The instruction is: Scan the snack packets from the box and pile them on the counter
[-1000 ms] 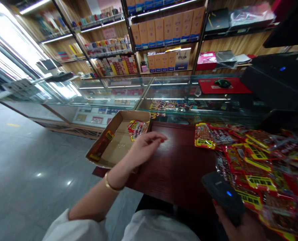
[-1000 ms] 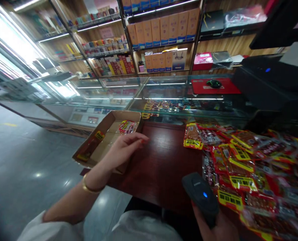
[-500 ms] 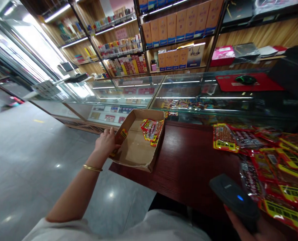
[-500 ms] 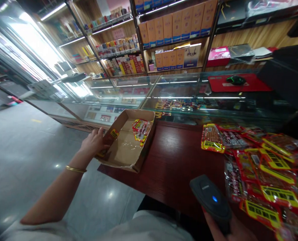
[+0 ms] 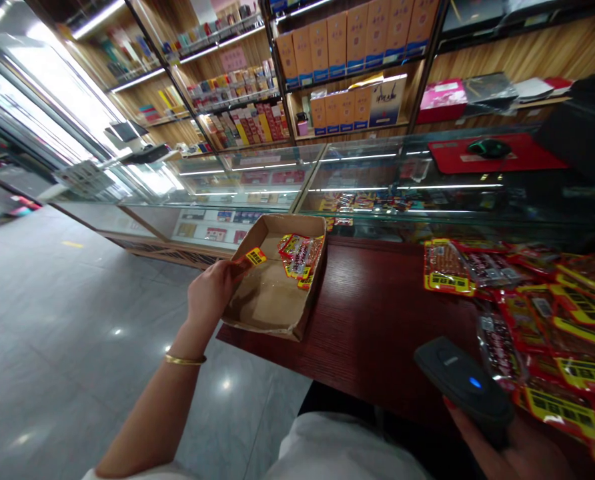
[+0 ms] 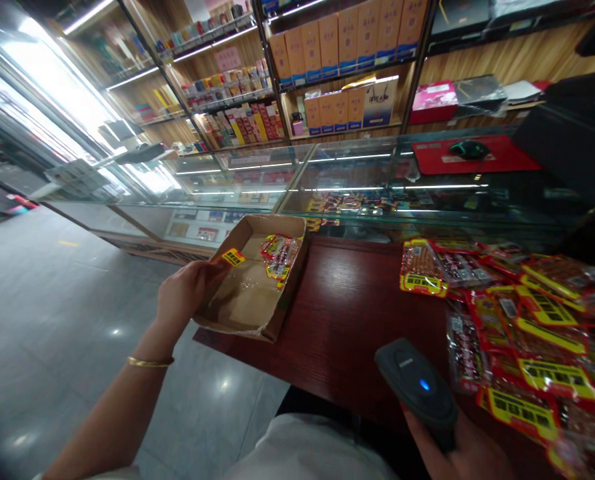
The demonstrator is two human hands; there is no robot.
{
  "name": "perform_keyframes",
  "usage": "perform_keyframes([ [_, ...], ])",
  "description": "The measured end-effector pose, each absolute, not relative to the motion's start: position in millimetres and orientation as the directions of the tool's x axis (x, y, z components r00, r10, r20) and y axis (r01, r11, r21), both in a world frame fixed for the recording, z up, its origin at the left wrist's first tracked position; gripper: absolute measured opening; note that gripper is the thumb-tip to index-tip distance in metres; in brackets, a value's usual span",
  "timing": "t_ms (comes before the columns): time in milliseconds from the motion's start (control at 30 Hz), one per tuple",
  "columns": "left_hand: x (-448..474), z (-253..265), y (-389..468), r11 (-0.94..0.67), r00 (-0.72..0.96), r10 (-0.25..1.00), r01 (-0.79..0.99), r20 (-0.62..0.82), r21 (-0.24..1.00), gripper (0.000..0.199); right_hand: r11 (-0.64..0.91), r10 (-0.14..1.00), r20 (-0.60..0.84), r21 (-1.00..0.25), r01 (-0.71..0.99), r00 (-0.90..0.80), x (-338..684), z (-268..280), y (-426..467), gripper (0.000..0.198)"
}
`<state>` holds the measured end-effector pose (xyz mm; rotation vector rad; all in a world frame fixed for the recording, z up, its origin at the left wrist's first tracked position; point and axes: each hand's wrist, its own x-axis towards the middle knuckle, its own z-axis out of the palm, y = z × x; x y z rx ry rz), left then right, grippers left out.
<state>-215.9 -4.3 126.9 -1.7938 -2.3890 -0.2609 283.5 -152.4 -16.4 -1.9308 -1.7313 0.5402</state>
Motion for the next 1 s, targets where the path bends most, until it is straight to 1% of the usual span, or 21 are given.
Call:
perform_keyframes([
  [67, -192.9, 128.7, -8.4, 0.179, -0.273, 0.894, 0.944, 0.355, 0.277, 0.032, -0.083, 0.993, 0.016, -0.6, 0.795, 0.116, 276.7, -11.4, -152.9, 0.03],
  [100, -176.9, 129.5, -10.8, 0.121, -0.304, 0.866, 0.898, 0.396, 0.424, 0.029, -0.09, 0.992, 0.017, -0.598, 0.796, 0.125, 274.2, -9.5, -153.1, 0.032],
  [133, -158.4, 129.8, -13.3, 0.058, -0.351, 0.851, 0.802, 0.39, 0.595, 0.026, -0.092, 0.991, 0.024, -0.596, 0.798, 0.132, 272.3, -8.1, -153.1, 0.034],
  [167, -138.0, 129.5, -15.7, 0.005, -0.388, 0.866, 0.638, 0.315, 0.77, 0.024, -0.092, 0.99, 0.032, -0.594, 0.799, 0.138, 271.1, -7.0, -153.0, 0.036],
  [200, -116.6, 128.1, -17.6, -0.004, -0.372, 0.913, 0.4, 0.166, 0.916, 0.024, -0.091, 0.989, 0.038, -0.593, 0.8, 0.142, 270.3, -6.3, -152.9, 0.037],
  [233, -95.1, 125.5, -18.7, 0.062, -0.262, 0.964, 0.117, -0.03, 0.991, 0.028, -0.091, 0.989, 0.043, -0.592, 0.801, 0.144, 270.0, -5.6, -152.8, 0.038],
  [267, -74.4, 121.2, -18.6, 0.201, -0.066, 0.975, -0.151, -0.213, 0.968, 0.036, -0.092, 0.987, 0.05, -0.589, 0.803, 0.15, 269.9, -4.8, -152.9, 0.038],
  [300, -55.3, 115.2, -16.9, 0.371, 0.165, 0.928, -0.345, -0.333, 0.862, 0.047, -0.093, 0.986, 0.057, -0.584, 0.806, 0.155, 269.9, -3.9, -153.1, 0.039],
  [333, -38.1, 107.3, -13.6, 0.521, 0.367, 0.848, -0.451, -0.382, 0.725, 0.058, -0.094, 0.984, 0.07, -0.575, 0.813, 0.164, 270.0, -2.7, -153.4, 0.041],
  [367, -23.2, 97.7, -8.7, 0.623, 0.508, 0.774, -0.5, -0.378, 0.602, 0.065, -0.091, 0.981, 0.091, -0.564, 0.821, 0.171, 270.2, -1.1, -153.9, 0.043],
  [400, -10.5, 86.6, -2.3, 0.676, 0.587, 0.727, -0.524, -0.355, 0.518, 0.067, -0.081, 0.978, 0.116, -0.555, 0.828, 0.173, 270.3, 0.7, -154.4, 0.044],
  [433, 0.0, 74.6, 5.2, 0.697, 0.625, 0.707, -0.537, -0.332, 0.475, 0.061, -0.061, 0.976, 0.14, -0.549, 0.834, 0.164, 270.3, 2.7, -155.0, 0.044],
  [467, 8.5, 62.4, 13.1, 0.703, 0.64, 0.7, -0.538, -0.318, 0.465, 0.051, -0.033, 0.977, 0.158, -0.547, 0.836, 0.142, 270.4, 4.7, -155.6, 0.043],
  [533, 20.0, 40.0, 28.1, 0.684, 0.624, 0.713, -0.519, -0.319, 0.512, 0.034, 0.013, 0.979, 0.176, -0.551, 0.834, 0.101, 270.2, 8.3, -156.7, 0.039],
  [567, 23.0, 31.1, 34.1, 0.664, 0.603, 0.729, -0.505, -0.325, 0.552, 0.031, 0.024, 0.98, 0.178, -0.554, 0.832, 0.091, 270.1, 9.8, -157.1, 0.037],
  [667, 22.2, 15.6, 44.4, 0.612, 0.566, 0.759, -0.448, -0.323, 0.651, 0.037, 0.03, 0.976, 0.194, -0.552, 0.833, 0.093, 269.6, 13.4, -156.7, 0.035],
  [767, 12.6, 11.3, 47.6, 0.628, 0.6, 0.729, -0.398, -0.328, 0.668, 0.042, 0.078, 0.977, 0.208, -0.54, 0.838, 0.043, 269.7, 17.6, -153.2, 0.034],
  [867, 2.5, 8.2, 52.0, 0.705, 0.661, 0.653, -0.352, -0.37, 0.616, 0.047, 0.115, 0.979, 0.206, -0.515, 0.849, -0.008, 269.7, 23.1, -149.3, 0.034],
  [1000, -4.5, 1.8, 60.9, 0.815, 0.764, 0.516, -0.299, -0.388, 0.496, 0.055, 0.145, 0.981, 0.187, -0.524, 0.839, -0.052, 268.4, 30.8, -147.9, 0.033],
])
